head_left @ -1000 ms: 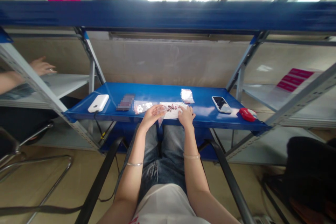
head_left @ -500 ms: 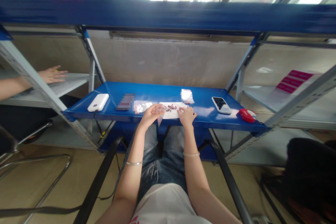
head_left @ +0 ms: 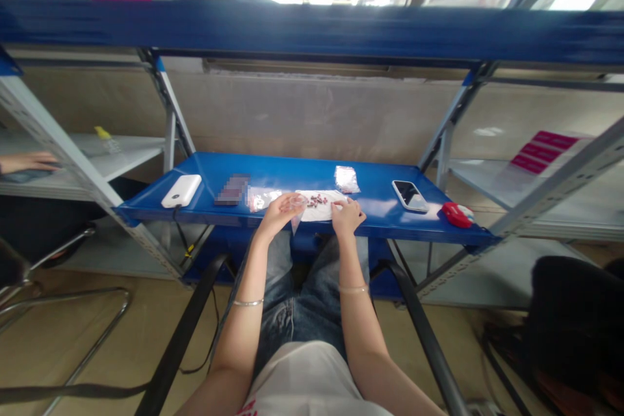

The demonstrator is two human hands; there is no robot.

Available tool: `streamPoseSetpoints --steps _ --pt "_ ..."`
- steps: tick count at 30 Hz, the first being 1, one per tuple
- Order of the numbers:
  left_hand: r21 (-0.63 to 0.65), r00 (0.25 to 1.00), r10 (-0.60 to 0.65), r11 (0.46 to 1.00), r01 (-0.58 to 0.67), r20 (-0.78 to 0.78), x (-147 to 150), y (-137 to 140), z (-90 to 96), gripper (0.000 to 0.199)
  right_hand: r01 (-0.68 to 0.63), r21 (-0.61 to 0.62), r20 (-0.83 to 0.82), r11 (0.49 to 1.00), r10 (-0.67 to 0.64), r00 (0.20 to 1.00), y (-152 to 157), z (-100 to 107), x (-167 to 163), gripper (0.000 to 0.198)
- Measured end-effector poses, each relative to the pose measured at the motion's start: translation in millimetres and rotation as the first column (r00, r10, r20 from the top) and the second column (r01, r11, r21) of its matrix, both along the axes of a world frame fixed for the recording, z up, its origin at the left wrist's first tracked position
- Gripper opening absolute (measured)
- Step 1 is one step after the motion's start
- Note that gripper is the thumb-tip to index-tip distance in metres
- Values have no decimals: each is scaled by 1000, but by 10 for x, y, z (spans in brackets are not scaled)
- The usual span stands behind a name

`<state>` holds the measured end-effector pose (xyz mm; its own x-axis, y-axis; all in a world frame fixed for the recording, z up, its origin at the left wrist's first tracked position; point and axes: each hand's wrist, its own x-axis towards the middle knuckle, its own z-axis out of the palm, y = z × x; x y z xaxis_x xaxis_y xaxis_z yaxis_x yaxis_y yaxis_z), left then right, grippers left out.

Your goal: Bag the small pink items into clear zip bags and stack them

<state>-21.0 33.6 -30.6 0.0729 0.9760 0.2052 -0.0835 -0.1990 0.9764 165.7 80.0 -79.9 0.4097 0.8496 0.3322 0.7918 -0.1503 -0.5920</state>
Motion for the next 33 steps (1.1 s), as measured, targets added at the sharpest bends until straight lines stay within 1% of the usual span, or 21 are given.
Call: streamPoseSetpoints --steps 3,5,10,15,18,20,21,22,24,25,27,29,30,31,33 --pt "0 1000 -3 1000 3 1 -4 2 0 51 -41 -16 49 999 42 998 -9 8 -13 28" --pt "-1 1000 -1 1000 1 -2 -5 2 0 52 -50 -22 54 999 51 997 -10 9 -16 26" --pt "-3 1000 -7 1000 7 -12 0 4 1 51 10 39 -18 999 -10 1000 2 12 -24 21" --pt "2 999 -5 1000 5 -34 1 6 -2 51 62 91 -38 994 -59 998 4 8 -49 17" --pt "7 999 -6 1000 6 -47 2 2 -5 52 63 136 -141 989 -44 989 12 38 -43 16" --pt "7 999 -18 1000 19 -44 3 1 -10 52 0 196 -266 981 53 962 14 105 -44 17" --pt "7 999 -29 1000 29 -38 4 2 -14 52 -53 250 -321 967 135 937 9 155 -52 18" --pt "8 999 -40 999 40 -31 4 4 -20 52 -116 314 -357 942 231 905 -5 213 -68 18" --pt "19 998 -62 998 62 -23 4 13 -34 53 -246 440 -367 863 423 828 -64 347 -121 19" --pt "29 997 -67 997 68 -25 3 19 -42 52 -310 478 -354 822 503 788 -108 415 -157 20" --pt "51 997 -64 996 66 -39 -1 32 -60 51 -435 495 -329 752 626 707 -210 533 -234 20" --pt "59 997 -55 997 57 -47 -6 43 -74 50 -538 456 -320 709 694 645 -296 607 -304 19" --pt "56 998 -52 997 55 -43 -9 47 -79 51 -567 436 -325 699 710 625 -321 623 -332 20" --pt "53 998 -51 997 53 -37 -13 50 -82 51 -576 424 -335 699 712 617 -331 624 -353 20" --pt "48 999 -44 998 46 -29 -21 50 -82 52 -535 426 -356 730 678 643 -311 590 -375 22"
